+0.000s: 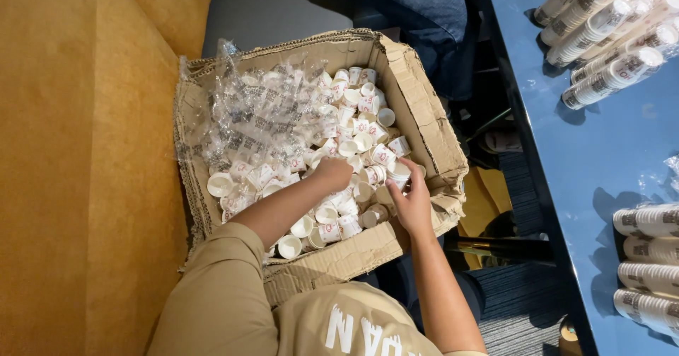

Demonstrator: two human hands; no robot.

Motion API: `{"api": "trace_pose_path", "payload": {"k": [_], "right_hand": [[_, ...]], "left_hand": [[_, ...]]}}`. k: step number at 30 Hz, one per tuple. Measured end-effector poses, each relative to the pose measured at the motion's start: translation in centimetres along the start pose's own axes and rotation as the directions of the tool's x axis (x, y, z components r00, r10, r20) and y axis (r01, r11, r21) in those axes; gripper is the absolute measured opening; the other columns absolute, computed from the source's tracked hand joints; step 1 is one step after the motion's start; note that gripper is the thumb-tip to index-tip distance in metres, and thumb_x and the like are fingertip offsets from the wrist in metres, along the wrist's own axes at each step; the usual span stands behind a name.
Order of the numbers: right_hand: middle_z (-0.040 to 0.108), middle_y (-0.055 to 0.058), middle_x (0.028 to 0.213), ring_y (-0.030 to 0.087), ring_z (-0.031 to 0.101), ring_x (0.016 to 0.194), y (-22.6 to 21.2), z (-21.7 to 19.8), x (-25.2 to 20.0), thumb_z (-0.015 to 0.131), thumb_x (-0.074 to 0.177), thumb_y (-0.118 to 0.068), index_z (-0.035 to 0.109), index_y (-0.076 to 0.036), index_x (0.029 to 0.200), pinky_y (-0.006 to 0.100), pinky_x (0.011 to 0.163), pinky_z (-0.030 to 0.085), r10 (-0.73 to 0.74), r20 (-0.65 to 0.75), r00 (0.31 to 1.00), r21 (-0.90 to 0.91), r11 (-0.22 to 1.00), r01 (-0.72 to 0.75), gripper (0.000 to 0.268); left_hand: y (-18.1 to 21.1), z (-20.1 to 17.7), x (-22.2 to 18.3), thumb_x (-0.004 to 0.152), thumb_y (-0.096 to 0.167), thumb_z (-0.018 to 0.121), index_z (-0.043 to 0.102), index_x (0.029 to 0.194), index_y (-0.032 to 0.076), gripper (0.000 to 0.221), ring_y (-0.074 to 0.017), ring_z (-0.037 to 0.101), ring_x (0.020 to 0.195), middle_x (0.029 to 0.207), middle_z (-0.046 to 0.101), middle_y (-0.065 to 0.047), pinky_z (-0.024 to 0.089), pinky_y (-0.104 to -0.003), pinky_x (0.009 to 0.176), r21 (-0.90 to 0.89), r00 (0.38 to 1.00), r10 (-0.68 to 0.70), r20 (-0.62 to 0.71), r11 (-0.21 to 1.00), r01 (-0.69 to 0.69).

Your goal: Stack and organize small paper cups into plastic sleeves and cardboard boxes for shipping.

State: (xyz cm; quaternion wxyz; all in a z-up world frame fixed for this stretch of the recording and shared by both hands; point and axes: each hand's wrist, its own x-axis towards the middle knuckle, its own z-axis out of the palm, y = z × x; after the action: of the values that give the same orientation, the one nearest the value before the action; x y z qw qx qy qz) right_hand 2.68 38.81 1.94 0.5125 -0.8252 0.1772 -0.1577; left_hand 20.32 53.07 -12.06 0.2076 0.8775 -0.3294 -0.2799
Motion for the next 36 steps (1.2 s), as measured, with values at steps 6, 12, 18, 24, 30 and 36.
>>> {"api": "trace_pose_path", "payload": {"k": [6, 12, 18, 24, 30, 36], "right_hand": [[0.069, 0.007, 0.117, 0.016, 0.060, 0.086, -0.8, 0.1, -0.1, 0.077, 0.088, -0.015, 0.057, -0.011, 0.138, 0.029, 0.075, 0.050, 0.004, 0.017, 1.000, -0.024, 1.000, -0.004, 0.054], [0.063, 0.010, 0.125, 0.017, 0.064, 0.109, -0.5, 0.2, 0.0, 0.079, 0.085, -0.012, 0.047, -0.004, 0.143, 0.032, 0.090, 0.051, -0.110, -0.004, 0.994, 0.099, 0.989, 0.110, 0.066], [0.070, 0.013, 0.115, 0.026, 0.067, 0.098, 0.4, 0.7, 0.2, 0.084, 0.078, -0.009, 0.060, -0.004, 0.136, 0.036, 0.086, 0.053, -0.085, 0.012, 0.996, -0.153, 0.985, 0.086, 0.063], [0.067, 0.015, 0.107, 0.028, 0.068, 0.090, 0.2, 1.0, -0.3, 0.087, 0.074, -0.011, 0.061, -0.007, 0.133, 0.038, 0.081, 0.055, -0.123, 0.085, 0.989, -0.250, 0.958, 0.141, 0.064], [0.065, 0.018, 0.117, 0.029, 0.067, 0.098, -0.4, 0.5, -0.8, 0.080, 0.079, -0.007, 0.056, -0.007, 0.138, 0.035, 0.076, 0.058, -0.291, 0.119, 0.949, -0.146, 0.941, 0.307, 0.063], [0.063, 0.012, 0.094, 0.023, 0.062, 0.072, -1.0, 0.6, -0.6, 0.083, 0.080, -0.017, 0.054, -0.008, 0.138, 0.037, 0.069, 0.053, -0.109, 0.025, 0.994, -0.205, 0.972, 0.112, 0.065]], "left_hand": [[-3.2, 3.8, 2.7, 0.091, 0.017, 0.056, 0.075, 0.109, 0.012, 0.027, -0.0277, 0.060, 0.120, 0.118, 0.070, -0.010, 0.037, -0.051, 0.102, 0.565, 0.995, 0.097, -0.039, 0.823, -0.059], [-1.8, -0.6, 1.7, 0.086, 0.016, 0.063, 0.078, 0.101, 0.014, 0.022, -0.0253, 0.063, 0.114, 0.111, 0.072, -0.008, 0.038, -0.052, 0.099, 0.539, 0.995, 0.052, -0.086, 0.843, 0.002], [4.5, -10.4, -5.2, 0.087, 0.032, 0.080, 0.076, 0.088, 0.008, 0.023, -0.0277, 0.071, 0.082, 0.082, 0.075, -0.009, 0.051, -0.046, 0.082, 0.035, 0.947, 0.067, -0.315, 0.998, -0.059], [9.1, -8.3, -7.7, 0.075, 0.032, 0.081, 0.078, 0.091, 0.013, 0.025, -0.0225, 0.074, 0.072, 0.083, 0.077, -0.008, 0.056, -0.036, 0.069, -0.221, 0.948, 0.190, -0.257, 0.943, -0.249], [8.5, -5.5, -5.9, 0.082, 0.029, 0.082, 0.079, 0.086, 0.008, 0.022, -0.0287, 0.071, 0.080, 0.084, 0.075, -0.012, 0.054, -0.040, 0.076, 0.005, 0.890, 0.420, -0.176, 0.905, -0.425], [3.9, -5.2, -3.1, 0.090, 0.033, 0.070, 0.072, 0.104, 0.009, 0.028, -0.0255, 0.074, 0.097, 0.103, 0.075, -0.009, 0.058, -0.040, 0.086, -0.378, 0.847, 0.180, -0.500, 0.835, -0.400]]}}
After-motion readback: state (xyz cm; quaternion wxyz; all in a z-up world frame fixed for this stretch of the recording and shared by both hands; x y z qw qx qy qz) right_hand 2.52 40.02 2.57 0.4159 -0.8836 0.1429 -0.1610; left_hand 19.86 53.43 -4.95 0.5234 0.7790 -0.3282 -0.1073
